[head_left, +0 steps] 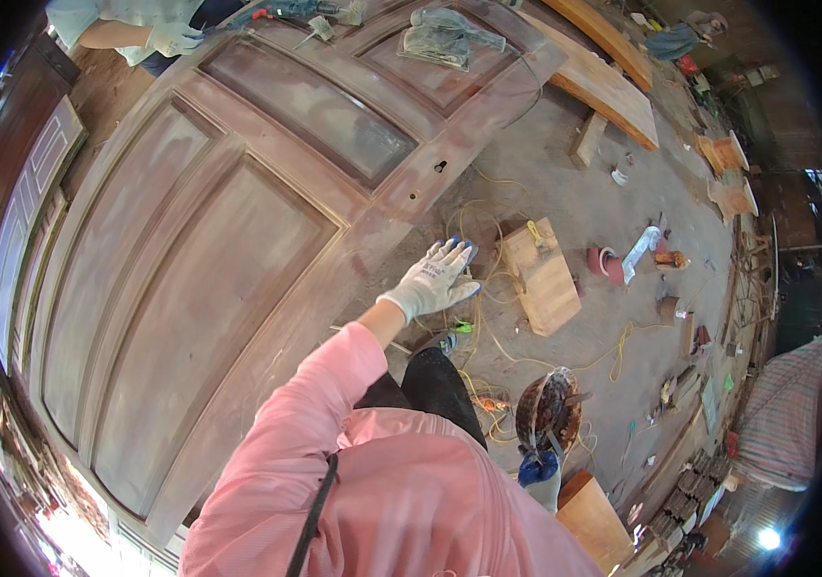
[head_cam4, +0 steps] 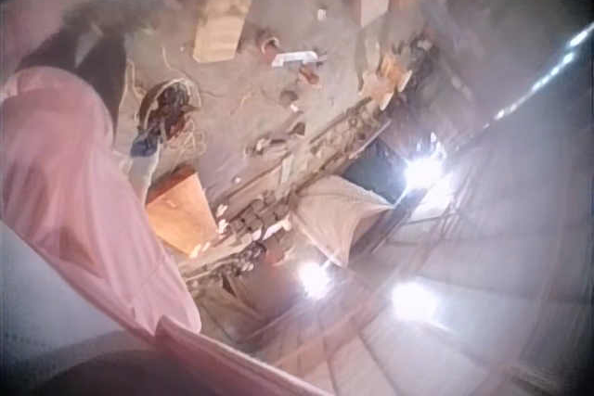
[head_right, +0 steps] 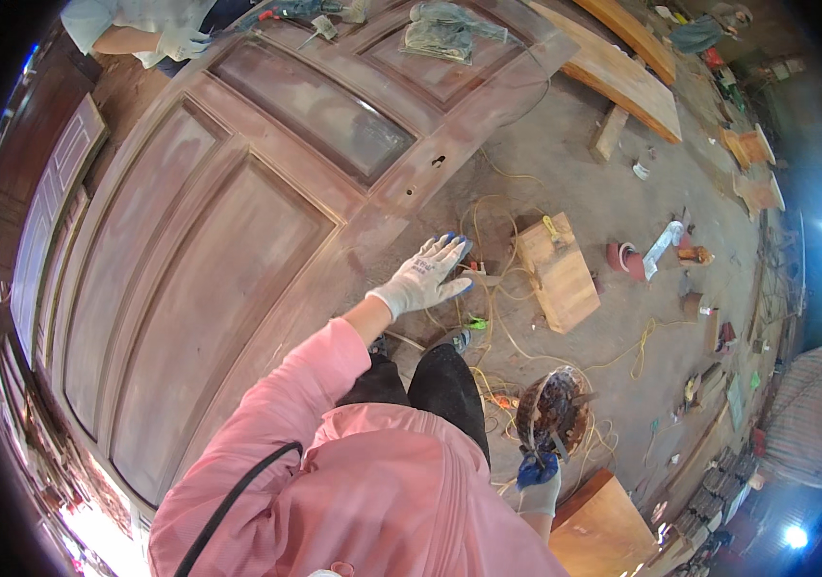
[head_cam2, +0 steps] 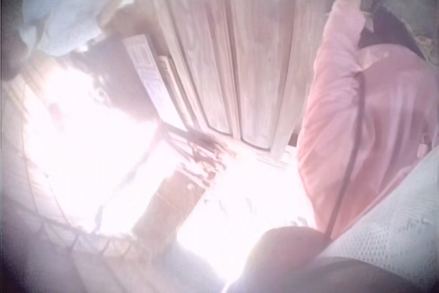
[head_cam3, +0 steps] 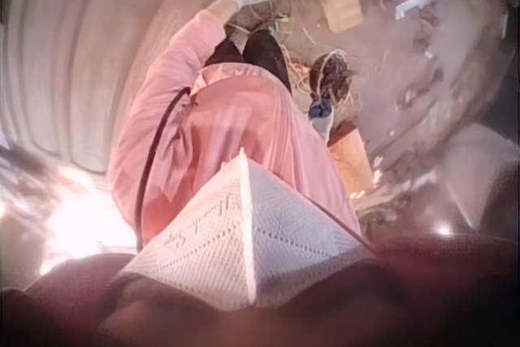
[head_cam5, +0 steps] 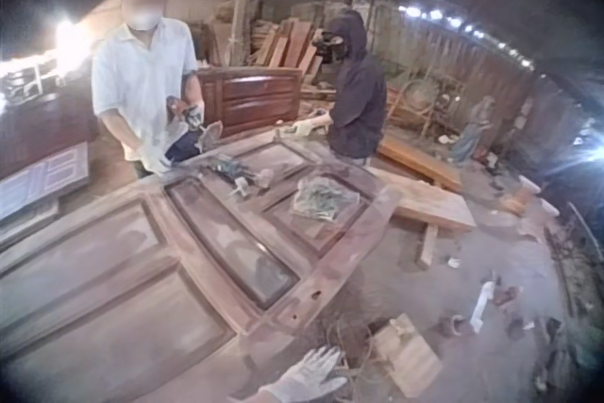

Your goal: The person scoops wood filler from a bucket and applies it to a wooden door using a putty knife, smoothing the surface. Another person uses a power sander on the same door in the background.

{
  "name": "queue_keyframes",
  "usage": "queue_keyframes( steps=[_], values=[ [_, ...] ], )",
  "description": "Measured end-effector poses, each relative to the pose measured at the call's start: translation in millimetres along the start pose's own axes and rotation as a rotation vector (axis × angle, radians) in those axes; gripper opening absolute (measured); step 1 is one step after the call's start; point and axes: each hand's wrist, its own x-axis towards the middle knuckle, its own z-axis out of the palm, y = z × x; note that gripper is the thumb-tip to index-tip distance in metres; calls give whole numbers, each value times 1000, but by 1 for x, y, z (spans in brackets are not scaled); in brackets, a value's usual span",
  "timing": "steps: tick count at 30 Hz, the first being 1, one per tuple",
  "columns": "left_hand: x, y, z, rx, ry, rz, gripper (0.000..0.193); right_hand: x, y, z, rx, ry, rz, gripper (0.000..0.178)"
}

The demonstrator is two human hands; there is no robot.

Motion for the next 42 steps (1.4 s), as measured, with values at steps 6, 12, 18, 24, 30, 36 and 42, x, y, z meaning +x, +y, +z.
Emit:
queue_keyframes(
  steps=[6,12,18,24,30,36,42],
  values=[
    [-38,-38,-15,347,291,-371,82,30,-33,34,9,32,-12,23],
    [-96,-101,-61,629,585,-800,78,55,-77,59,-178,3,-38,23],
    [-23,-32,-30,410,365,-602,82,67,-106,98,-246,36,-64,24],
    [16,10,26,113,311,-121,76,80,-114,111,-272,-44,-99,14],
    [2,-63,-39,360,670,-568,76,95,-104,140,-119,-75,0,17],
    [4,-66,-43,467,715,-650,75,98,-90,139,-670,-326,-324,24],
    [3,-64,-47,447,668,-696,75,119,-88,151,-509,-222,-192,23]
  ],
)
